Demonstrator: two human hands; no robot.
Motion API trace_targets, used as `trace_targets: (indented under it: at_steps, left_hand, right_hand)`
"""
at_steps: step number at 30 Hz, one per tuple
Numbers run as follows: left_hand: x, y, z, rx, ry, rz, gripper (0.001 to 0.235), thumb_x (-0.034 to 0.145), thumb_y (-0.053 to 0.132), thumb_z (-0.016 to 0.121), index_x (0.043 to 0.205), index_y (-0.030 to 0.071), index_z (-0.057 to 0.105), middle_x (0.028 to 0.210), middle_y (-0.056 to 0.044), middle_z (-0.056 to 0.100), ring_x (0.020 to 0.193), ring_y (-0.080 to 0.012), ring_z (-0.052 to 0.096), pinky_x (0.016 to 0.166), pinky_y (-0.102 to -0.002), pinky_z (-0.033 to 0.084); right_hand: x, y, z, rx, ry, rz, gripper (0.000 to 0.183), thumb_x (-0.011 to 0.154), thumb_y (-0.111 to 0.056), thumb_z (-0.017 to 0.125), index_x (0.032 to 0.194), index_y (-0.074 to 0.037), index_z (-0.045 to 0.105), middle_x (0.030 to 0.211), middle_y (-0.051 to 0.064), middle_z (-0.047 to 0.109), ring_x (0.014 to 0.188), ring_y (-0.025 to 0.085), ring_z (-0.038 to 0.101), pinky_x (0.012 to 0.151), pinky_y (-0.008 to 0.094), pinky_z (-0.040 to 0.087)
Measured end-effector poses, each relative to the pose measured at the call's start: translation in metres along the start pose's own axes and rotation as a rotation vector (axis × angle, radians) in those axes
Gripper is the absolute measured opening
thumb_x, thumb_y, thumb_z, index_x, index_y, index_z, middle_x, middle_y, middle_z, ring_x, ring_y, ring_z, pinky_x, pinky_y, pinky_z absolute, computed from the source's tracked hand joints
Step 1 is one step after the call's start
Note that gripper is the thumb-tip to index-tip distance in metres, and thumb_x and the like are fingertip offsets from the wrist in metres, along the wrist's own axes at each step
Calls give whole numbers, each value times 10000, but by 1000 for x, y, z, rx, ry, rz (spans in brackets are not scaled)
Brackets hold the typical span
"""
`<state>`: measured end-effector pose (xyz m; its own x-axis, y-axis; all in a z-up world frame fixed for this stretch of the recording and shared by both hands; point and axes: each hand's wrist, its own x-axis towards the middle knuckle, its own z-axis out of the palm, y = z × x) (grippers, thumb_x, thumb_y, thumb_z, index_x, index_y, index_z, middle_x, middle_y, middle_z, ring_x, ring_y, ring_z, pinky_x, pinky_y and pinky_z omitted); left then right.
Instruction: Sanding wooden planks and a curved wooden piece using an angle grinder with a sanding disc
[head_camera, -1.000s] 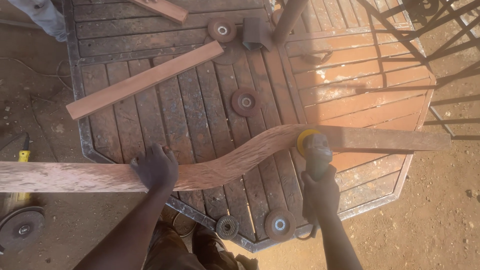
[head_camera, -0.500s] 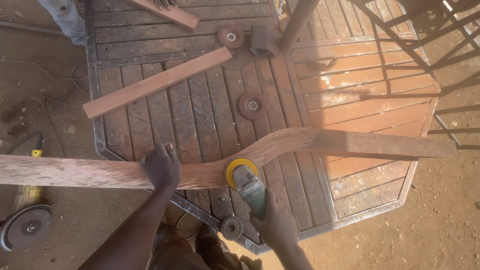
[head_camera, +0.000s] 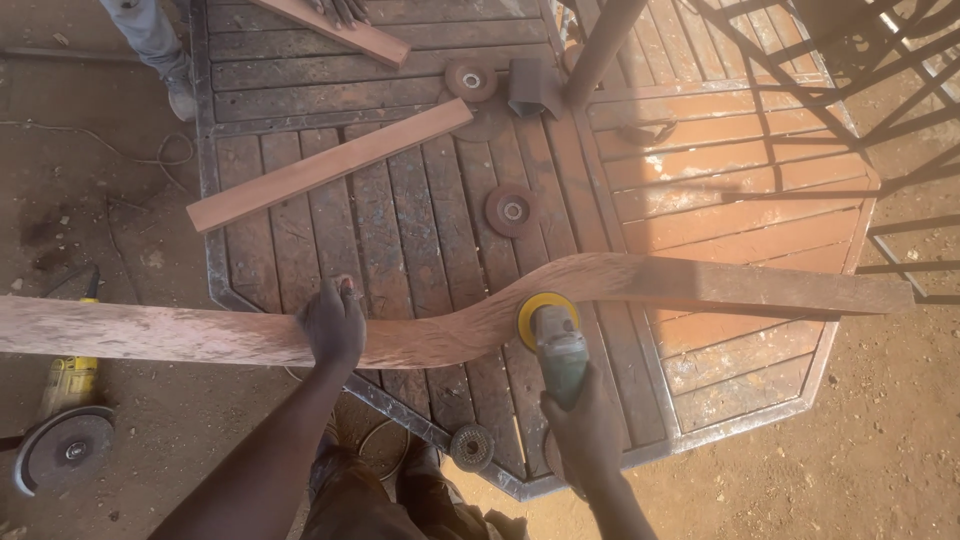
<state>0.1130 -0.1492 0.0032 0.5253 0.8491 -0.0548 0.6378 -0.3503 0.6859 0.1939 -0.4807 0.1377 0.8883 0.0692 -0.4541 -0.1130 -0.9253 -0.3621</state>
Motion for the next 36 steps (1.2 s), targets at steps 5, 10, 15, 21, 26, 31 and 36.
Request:
trace_targets:
  at_steps: [5,10,15,21,26,31,36]
  left_hand:
    - [4,-10,0,-177,22,-10,371,1120,303,351,1185,45,611,981,-164,770,863,-336,719,802,-481,484]
    - [4,-15,3,-184,62,25,364,1126,314,359,1171,44,599,950,-138,774,868,-329,721,814,-480,485]
    - [4,-19,3,-205,33,20,357,1114,346,341,1171,99,591,944,-89,775,868,-329,698,961,-473,381]
    - [3,-37,8,-211,-36,48,376,1177,357,299,1204,91,563,987,-129,745,1064,-349,695,1037,-519,352]
    - [2,-20,1,-195,39,14,320,1104,301,359,1166,96,597,988,-130,773,964,-366,685,1007,-456,324]
    - [0,-9,-13,-263,-6,5,349,1118,293,335,1196,49,573,975,-118,764,789,-283,678,885,-474,447]
    - [-2,-15,-4,-217,44,73,281,1110,227,397,1175,47,602,963,-139,767,841,-315,712,835,-474,467]
  right_hand:
    - [-53,-23,45,-105,-172,-225,648,770,-392,699,1327,-205,426,1112,56,703,817,405,714,636,568,544]
    - [-40,-12,38,-185,-207,-352,599,764,-400,756,1244,-209,453,1065,-3,682,711,263,712,515,440,579]
    - [-7,-25,-29,-49,-36,114,582,795,-412,635,1292,-158,471,987,132,744,854,389,713,744,525,506]
    - [41,-11,-40,79,131,90,701,811,-417,773,1406,-140,528,1162,184,694,1155,392,689,916,544,535]
    - [3,-39,9,-108,-38,-105,513,820,-358,677,1228,-155,442,952,97,710,737,341,678,593,494,500]
    - [-20,-46,25,-235,-184,-420,518,780,-346,726,1218,-187,499,1004,17,713,683,291,700,513,461,557]
    - [9,-21,11,-180,-85,-157,560,802,-433,707,1244,-206,450,978,76,723,748,360,703,579,512,492]
